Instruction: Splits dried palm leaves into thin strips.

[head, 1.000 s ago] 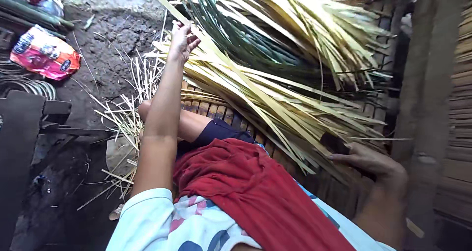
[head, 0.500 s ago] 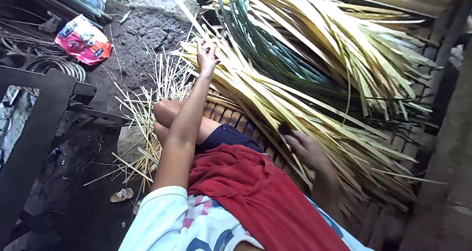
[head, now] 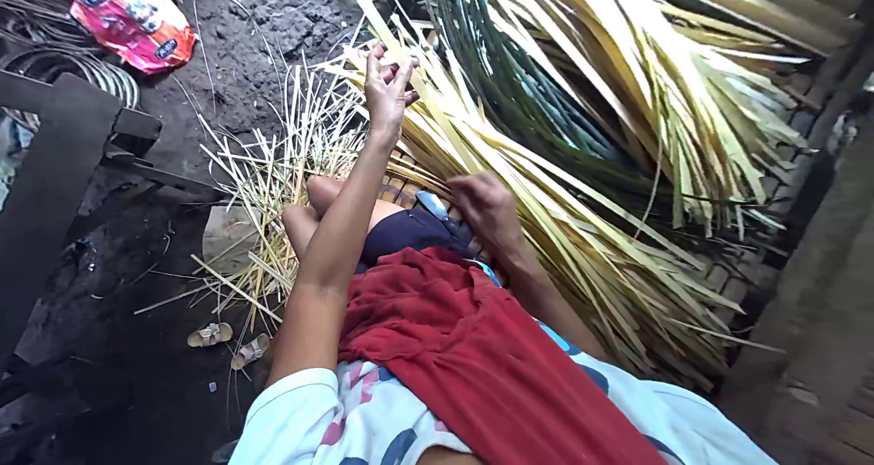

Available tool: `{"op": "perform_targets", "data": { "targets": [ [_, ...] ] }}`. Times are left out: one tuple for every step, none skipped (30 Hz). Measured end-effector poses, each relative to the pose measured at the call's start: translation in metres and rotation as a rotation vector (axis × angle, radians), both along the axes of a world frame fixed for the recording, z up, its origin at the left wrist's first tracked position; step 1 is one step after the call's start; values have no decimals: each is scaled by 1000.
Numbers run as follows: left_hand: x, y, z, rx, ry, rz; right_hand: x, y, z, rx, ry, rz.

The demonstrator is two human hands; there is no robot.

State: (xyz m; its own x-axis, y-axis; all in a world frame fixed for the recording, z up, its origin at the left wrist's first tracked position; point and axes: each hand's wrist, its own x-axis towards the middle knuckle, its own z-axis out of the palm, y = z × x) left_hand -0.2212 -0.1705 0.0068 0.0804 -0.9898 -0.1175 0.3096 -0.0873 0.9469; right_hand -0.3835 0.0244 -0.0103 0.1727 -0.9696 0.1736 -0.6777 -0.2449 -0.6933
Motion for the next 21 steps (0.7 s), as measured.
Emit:
{"op": "perform_targets", "data": {
  "targets": [
    [0, 1, 0, -19, 12, -1, -6, -9, 9, -19, 64, -61],
    [1, 3, 1, -32, 24, -5, -12, -22, 14, 28, 106, -105],
    [1, 4, 1, -37, 29, -5, -17, -40, 13, 97, 96, -125],
    [3, 5, 2, -36, 27, -3, -22, -55, 12, 186, 55, -105],
    [4, 6, 4, -32, 21, 0, -27, -64, 11, 257, -5, -68],
    [7, 7, 5, -26, 22, -4, -30, -71, 12, 318, -67, -30],
    [9, 10, 6, -13, 20, -36, -32, -74, 14, 357, -118, 0],
    [10, 17, 5, 14, 1, -101, -33, -77, 15, 383, -153, 18],
    [10, 26, 2, 43, -42, -201, -34, -79, 16, 394, -188, 30],
    [7, 38, -2, 68, -74, -312, -35, -82, 15, 398, -229, 37],
    [2, 50, -7, 92, -88, -402, -35, -85, 14, 399, -268, 36],
    [-2, 60, -11, 115, -88, -448, -34, -89, 14, 412, -292, 31],
    [-4, 67, -15, 132, -73, -461, -34, -93, 15, 446, -293, 31],
    [-5, 71, -18, 134, -68, -451, -34, -96, 18, 504, -282, 40],
    [-4, 73, -21, 127, -80, -435, -34, -99, 20, 561, -270, 59],
    [-3, 74, -22, 115, -99, -419, -34, -101, 21, 603, -248, 79],
    [-2, 74, -23, 99, -121, -408, -33, -104, 22, 627, -226, 96],
    [0, 75, -23, 83, -141, -396, -32, -108, 22, 636, -205, 115],
    [1, 75, -23, 68, -158, -379, -30, -111, 22, 630, -183, 130],
    [2, 76, -23, 56, -167, -362, -28, -114, 23, 623, -155, 141],
    [2, 77, -23, 48, -169, -349, -26, -116, 24, 611, -118, 151]
  ]
}}
